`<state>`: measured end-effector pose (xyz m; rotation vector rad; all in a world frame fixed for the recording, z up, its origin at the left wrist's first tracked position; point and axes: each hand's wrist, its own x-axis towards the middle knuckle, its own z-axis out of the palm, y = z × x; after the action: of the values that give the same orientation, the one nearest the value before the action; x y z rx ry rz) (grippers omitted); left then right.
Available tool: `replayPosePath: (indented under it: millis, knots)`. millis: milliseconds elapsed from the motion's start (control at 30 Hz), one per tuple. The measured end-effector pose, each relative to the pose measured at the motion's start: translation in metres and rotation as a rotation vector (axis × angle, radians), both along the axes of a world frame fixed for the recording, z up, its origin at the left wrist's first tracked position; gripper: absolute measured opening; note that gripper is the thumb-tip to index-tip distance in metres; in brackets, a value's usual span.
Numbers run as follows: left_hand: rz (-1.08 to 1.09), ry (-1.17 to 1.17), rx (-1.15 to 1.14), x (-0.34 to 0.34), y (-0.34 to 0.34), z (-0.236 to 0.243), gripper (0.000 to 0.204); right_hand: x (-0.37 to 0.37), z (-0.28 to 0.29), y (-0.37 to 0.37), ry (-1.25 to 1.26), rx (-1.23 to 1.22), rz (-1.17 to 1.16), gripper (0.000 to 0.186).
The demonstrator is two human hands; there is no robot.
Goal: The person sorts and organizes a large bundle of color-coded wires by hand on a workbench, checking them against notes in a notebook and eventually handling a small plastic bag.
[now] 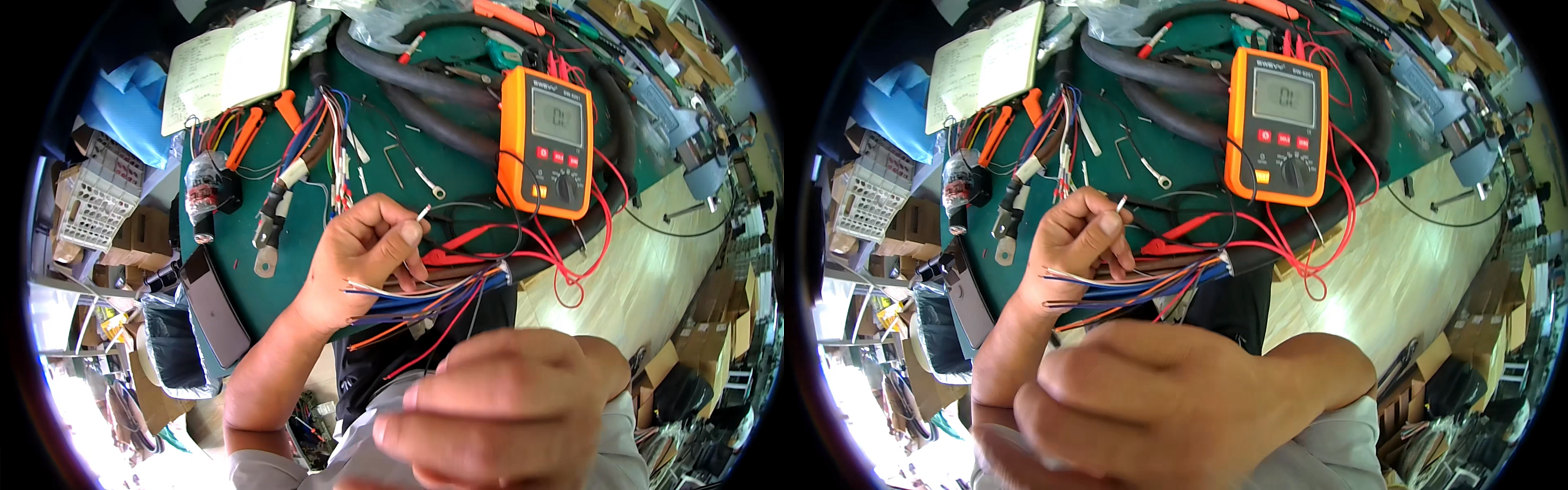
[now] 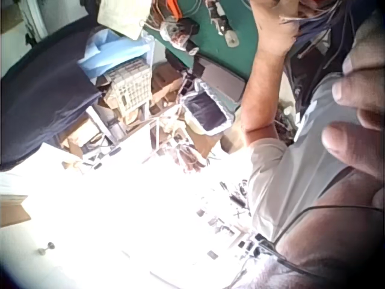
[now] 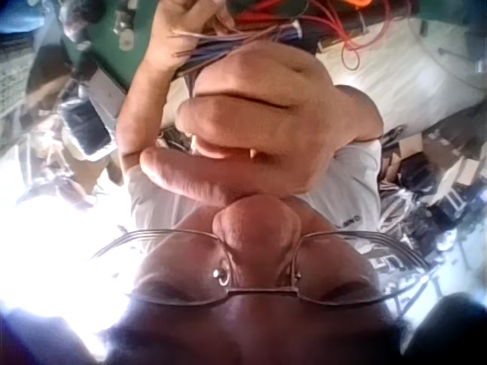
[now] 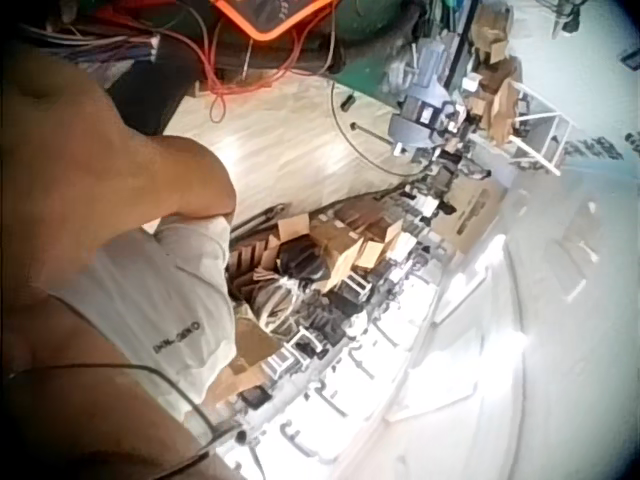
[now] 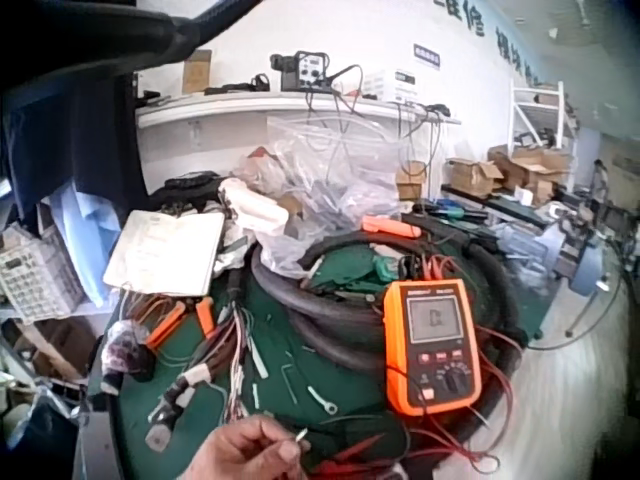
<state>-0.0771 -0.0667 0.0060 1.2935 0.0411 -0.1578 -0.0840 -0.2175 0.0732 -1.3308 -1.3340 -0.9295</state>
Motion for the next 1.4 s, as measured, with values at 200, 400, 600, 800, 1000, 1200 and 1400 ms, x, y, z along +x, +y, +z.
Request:
replayPosePath:
  millis: [200, 400, 600, 800, 1000, 1200, 1400]
  knots:
    - [0.073, -0.011, 0.015, -0.004, 0.004, -0.003, 0.013, -0.02, 0.0, -0.066, 0.394, -0.172, 0.157, 0.012]
    - [0.066, -0.021, 0.01, 0.0, -0.001, 0.0, 0.021, 0.005, -0.053, -0.085, 0.352, -0.303, -0.269, 0.025]
    - [0.078, -0.012, -0.027, 0.0, 0.002, -0.001, 0.022, 0.017, -0.099, -0.075, 0.236, -0.467, -0.485, 0.035]
    - [0.088, 0.033, -0.091, 0.001, 0.004, -0.003, 0.024, 0.016, -0.135, -0.074, 0.199, -0.453, -0.581, 0.035]
    - [0.166, -0.083, -0.161, -0.001, -0.001, -0.006, 0.026, 0.016, -0.152, -0.068, 0.181, -0.334, -0.615, 0.031]
    - [0.196, -0.108, -0.154, 0.0, -0.002, -0.007, 0.024, 0.015, -0.138, -0.064, 0.265, -0.376, -0.616, 0.033]
    - [0.217, -0.135, -0.199, 0.0, -0.002, -0.007, 0.023, 0.019, -0.109, -0.058, 0.302, -0.498, -0.513, 0.041]
